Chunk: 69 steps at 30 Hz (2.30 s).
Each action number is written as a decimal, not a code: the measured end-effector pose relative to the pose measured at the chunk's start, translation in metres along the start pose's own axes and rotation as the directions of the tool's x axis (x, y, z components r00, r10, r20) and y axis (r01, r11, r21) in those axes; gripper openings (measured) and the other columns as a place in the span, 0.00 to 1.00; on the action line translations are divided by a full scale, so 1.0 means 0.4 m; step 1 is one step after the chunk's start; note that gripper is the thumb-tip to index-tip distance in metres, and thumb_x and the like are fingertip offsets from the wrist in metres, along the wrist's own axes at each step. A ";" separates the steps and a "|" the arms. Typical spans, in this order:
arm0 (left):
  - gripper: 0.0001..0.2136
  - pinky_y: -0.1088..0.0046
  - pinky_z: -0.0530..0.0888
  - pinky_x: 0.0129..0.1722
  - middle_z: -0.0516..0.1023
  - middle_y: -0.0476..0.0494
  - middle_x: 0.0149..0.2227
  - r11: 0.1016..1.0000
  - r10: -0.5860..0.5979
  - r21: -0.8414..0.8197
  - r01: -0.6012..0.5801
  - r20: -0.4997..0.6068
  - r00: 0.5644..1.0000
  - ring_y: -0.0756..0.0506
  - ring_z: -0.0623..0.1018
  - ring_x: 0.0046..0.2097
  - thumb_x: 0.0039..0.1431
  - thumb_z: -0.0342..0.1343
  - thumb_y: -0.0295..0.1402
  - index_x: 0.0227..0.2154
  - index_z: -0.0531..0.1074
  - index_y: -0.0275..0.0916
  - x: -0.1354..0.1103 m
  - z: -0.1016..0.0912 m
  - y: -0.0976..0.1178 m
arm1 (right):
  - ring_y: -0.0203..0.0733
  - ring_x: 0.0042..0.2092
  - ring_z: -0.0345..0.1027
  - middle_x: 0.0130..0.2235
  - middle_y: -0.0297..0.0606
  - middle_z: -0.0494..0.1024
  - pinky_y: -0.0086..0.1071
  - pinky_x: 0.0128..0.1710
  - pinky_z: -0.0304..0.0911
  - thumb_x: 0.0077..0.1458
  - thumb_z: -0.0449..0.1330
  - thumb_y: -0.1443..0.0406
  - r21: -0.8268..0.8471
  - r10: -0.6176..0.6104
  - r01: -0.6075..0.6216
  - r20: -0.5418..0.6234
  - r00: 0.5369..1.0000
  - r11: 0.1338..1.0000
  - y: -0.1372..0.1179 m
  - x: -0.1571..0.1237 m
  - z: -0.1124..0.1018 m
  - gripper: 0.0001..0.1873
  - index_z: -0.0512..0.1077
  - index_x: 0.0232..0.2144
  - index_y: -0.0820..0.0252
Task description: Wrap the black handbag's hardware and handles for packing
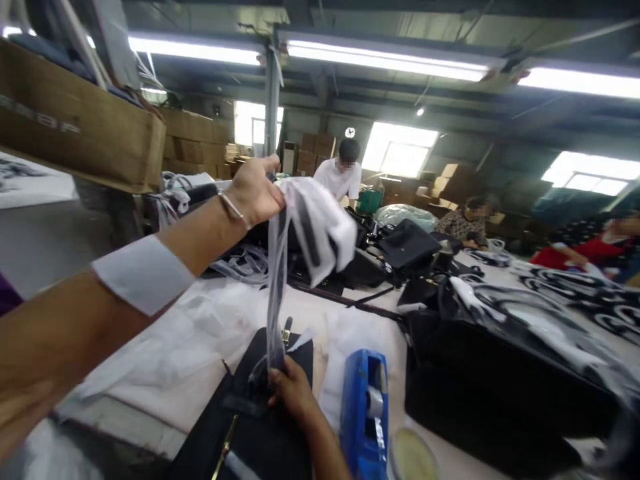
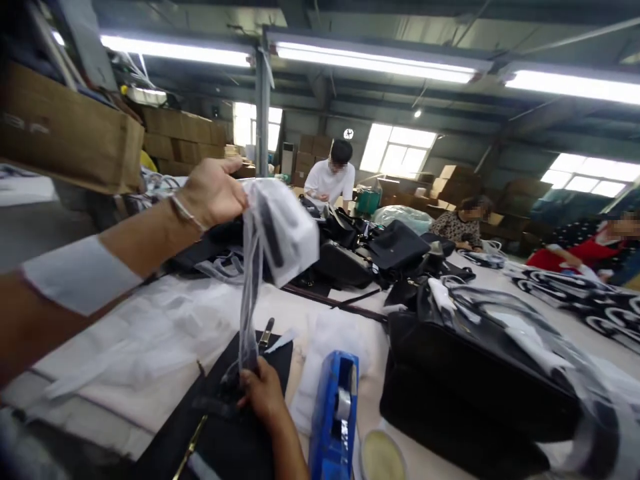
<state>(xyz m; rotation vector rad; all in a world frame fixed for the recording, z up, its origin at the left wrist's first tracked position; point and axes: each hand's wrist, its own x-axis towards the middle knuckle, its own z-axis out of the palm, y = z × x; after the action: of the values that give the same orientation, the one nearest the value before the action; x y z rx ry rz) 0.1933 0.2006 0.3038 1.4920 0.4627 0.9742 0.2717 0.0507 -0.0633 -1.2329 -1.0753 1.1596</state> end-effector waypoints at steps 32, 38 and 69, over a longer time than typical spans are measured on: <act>0.09 0.80 0.67 0.23 0.73 0.48 0.27 0.859 -0.504 -0.151 0.489 -0.079 0.860 0.53 0.72 0.25 0.61 0.52 0.36 0.33 0.69 0.34 -0.408 -0.072 -0.673 | 0.29 0.21 0.59 0.24 0.27 0.68 0.24 0.22 0.63 0.58 0.57 0.49 0.225 0.077 -0.070 -0.023 0.997 0.972 0.001 -0.014 -0.007 0.23 0.68 0.47 0.57; 0.08 0.79 0.65 0.20 0.71 0.56 0.19 0.922 -0.387 0.024 0.386 0.061 0.920 0.53 0.70 0.20 0.54 0.62 0.34 0.30 0.71 0.36 -0.354 0.001 -0.645 | 0.30 0.17 0.54 0.19 0.26 0.66 0.23 0.16 0.53 0.52 0.62 0.52 0.143 0.069 -0.047 -0.149 0.986 0.989 0.016 0.027 -0.002 0.19 0.73 0.39 0.60; 0.11 0.76 0.65 0.17 0.73 0.51 0.16 0.867 -0.356 0.339 0.366 -0.095 0.930 0.48 0.71 0.16 0.60 0.50 0.38 0.37 0.73 0.38 -0.474 0.000 -0.715 | 0.42 0.30 0.66 0.26 0.32 0.73 0.31 0.32 0.56 0.58 0.55 0.57 -0.482 -0.148 -0.104 -0.457 0.877 0.870 -0.038 -0.061 -0.026 0.12 0.69 0.27 0.56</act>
<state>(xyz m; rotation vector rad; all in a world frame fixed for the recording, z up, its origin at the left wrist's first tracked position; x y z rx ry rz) 0.1584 0.1084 -0.0249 1.6298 0.9430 0.6342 0.2801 0.0253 -0.0481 -1.7908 -1.0194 0.5006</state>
